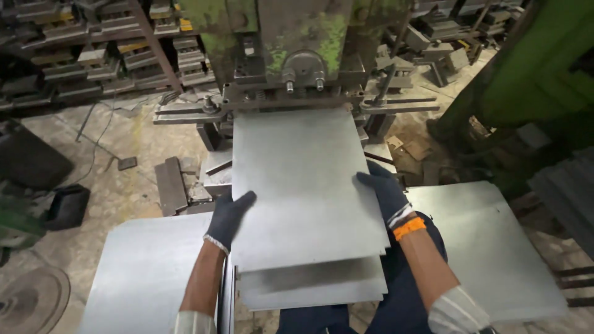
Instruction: Operating an industrial stamping press to process thin metal plates.
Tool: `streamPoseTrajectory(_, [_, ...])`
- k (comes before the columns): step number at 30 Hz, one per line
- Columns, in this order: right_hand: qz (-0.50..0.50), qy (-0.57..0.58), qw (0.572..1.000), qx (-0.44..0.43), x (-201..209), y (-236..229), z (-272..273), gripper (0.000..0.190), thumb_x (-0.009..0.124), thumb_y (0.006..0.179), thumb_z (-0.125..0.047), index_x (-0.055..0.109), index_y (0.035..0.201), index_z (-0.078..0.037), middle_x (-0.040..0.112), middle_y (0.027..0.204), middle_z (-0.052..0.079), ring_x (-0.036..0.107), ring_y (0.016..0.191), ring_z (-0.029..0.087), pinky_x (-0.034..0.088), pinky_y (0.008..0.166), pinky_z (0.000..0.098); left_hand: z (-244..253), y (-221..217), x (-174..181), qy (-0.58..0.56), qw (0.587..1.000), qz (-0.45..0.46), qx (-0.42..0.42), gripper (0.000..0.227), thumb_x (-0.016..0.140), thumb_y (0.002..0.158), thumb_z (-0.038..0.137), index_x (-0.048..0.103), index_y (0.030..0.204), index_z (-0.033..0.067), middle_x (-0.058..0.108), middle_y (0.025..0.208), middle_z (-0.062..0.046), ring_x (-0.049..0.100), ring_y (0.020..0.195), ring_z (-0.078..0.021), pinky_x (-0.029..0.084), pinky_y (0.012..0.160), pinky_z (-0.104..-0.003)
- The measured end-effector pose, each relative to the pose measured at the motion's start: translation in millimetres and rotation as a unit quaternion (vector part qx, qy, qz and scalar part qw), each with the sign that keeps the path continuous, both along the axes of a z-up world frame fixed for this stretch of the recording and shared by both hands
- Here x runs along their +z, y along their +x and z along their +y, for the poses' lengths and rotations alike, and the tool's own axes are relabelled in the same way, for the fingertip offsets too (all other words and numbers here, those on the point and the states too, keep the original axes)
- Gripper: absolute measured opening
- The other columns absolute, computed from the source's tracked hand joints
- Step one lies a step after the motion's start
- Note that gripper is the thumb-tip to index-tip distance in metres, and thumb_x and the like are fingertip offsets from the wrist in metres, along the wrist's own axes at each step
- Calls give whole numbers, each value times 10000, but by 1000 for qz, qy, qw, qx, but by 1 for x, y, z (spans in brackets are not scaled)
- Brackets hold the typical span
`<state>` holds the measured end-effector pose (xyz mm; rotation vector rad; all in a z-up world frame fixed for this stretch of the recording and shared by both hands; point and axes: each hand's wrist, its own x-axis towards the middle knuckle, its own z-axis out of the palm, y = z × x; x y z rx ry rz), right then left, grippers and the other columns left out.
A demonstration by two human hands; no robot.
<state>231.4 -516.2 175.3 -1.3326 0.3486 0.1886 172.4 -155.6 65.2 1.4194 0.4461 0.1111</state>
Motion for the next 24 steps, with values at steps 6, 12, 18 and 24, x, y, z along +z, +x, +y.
streamPoseTrajectory(6, [-30, -10, 999, 29, -25, 53, 2, 620, 857, 734, -107, 683, 1327, -154, 750, 1100, 112, 758, 949, 268, 620, 819, 376, 22, 59, -4, -26, 999, 27, -4, 673, 886, 808, 163, 599, 1402, 28, 677, 1268, -198, 650, 1186, -319, 461, 1094, -464])
streamPoseTrajectory(12, [-42, -12, 998, 34, -45, 117, 7, 527, 884, 731, -191, 739, 1236, -211, 772, 1027, 65, 768, 899, 216, 617, 809, 338, 10, 86, 54, 149, 980, 123, -39, 754, 832, 805, 591, 615, 1418, 209, 624, 1410, -82, 503, 1393, -269, 253, 1234, -497])
streamPoseTrajectory(18, [-70, -19, 997, 29, -64, 159, 6, 432, 904, 730, -184, 768, 1137, -139, 765, 948, 74, 763, 840, 197, 611, 807, 315, 37, 123, 29, 101, 992, 75, -11, 609, 901, 795, 438, 706, 1264, 101, 733, 1173, -115, 655, 1195, -262, 418, 1132, -425])
streamPoseTrajectory(24, [-78, -4, 997, 16, -40, 133, 18, 353, 901, 745, -170, 772, 1073, -146, 764, 928, 65, 757, 837, 191, 610, 802, 321, 23, 103, 60, 100, 990, 97, -10, 651, 864, 831, 431, 647, 1346, 98, 681, 1297, -138, 593, 1291, -294, 343, 1196, -474])
